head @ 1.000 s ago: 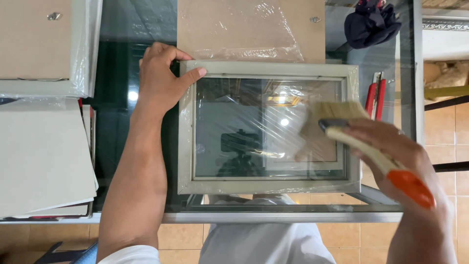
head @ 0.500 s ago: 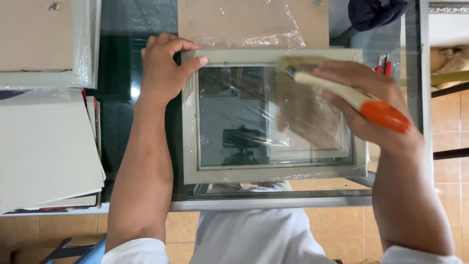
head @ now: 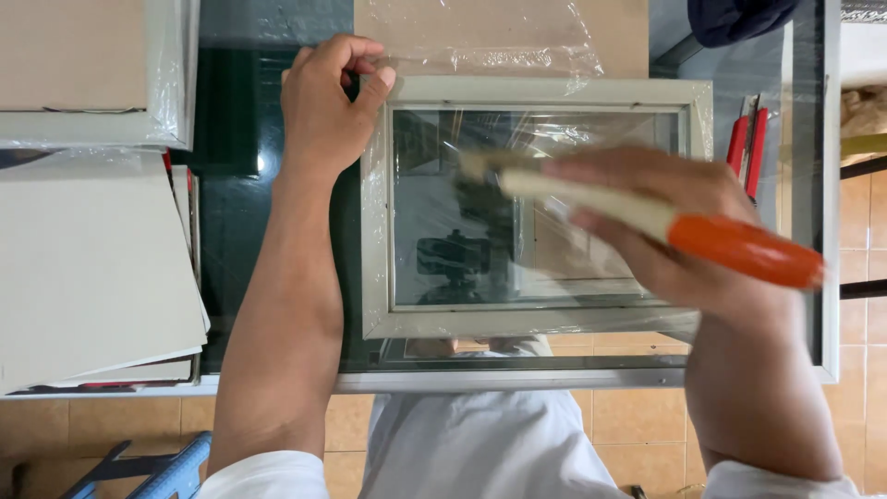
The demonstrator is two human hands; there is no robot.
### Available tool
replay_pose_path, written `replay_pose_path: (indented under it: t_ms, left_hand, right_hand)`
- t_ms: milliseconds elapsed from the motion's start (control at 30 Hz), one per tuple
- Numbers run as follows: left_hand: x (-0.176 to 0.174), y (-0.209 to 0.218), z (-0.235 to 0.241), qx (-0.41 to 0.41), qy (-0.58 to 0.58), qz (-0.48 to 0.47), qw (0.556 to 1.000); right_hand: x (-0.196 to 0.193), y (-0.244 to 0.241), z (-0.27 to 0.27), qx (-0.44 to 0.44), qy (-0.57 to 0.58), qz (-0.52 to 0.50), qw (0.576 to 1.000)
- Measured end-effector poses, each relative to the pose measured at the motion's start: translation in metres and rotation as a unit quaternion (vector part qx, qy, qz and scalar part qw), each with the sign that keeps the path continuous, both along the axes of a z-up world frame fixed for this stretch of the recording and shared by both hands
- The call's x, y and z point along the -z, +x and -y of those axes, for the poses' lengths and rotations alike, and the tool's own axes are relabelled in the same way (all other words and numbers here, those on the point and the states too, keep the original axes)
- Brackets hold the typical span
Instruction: Assembling a picture frame by cleaning the glass, inserting a printed photo, and securing the backing board.
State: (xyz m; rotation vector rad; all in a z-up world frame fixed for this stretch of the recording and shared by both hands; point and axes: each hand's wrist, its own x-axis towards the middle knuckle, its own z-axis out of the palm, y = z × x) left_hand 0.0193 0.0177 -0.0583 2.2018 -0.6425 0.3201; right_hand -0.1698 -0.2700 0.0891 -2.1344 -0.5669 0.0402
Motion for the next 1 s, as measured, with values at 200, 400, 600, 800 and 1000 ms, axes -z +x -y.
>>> replay_pose_path:
  t_ms: [200,400,600,800,1000]
  left_hand:
    - [-0.004,0.003,0.004,-0.026,-0.020,0.011,0.999]
    - [-0.005,0.000,0.007,-0.028,-0.013,0.025,0.999]
    - [-0.004,0.000,0.006,-0.053,-0.058,-0.024,0.997]
    - [-0.006,0.002,0.010,-0.052,-0.078,-0.035,0.995]
    - [-0.001,0.009,0.011,-0.056,-0.086,-0.019,0.995]
  right_hand:
    - [0.032,0.020,-0.038,0.031,-0.091,0.155,0.983]
    - [0.005,-0.020,-0.047,-0.140,0.013,-0.007,0.990]
    - [0.031,0.016,-0.052,-0.001,0.067,0.075,0.995]
    - [0.048,0.030,-0.091,0.040,-0.145,0.228,0.962]
    - [0.002,-0.015,-0.105,-0.136,-0.066,0.101,0.983]
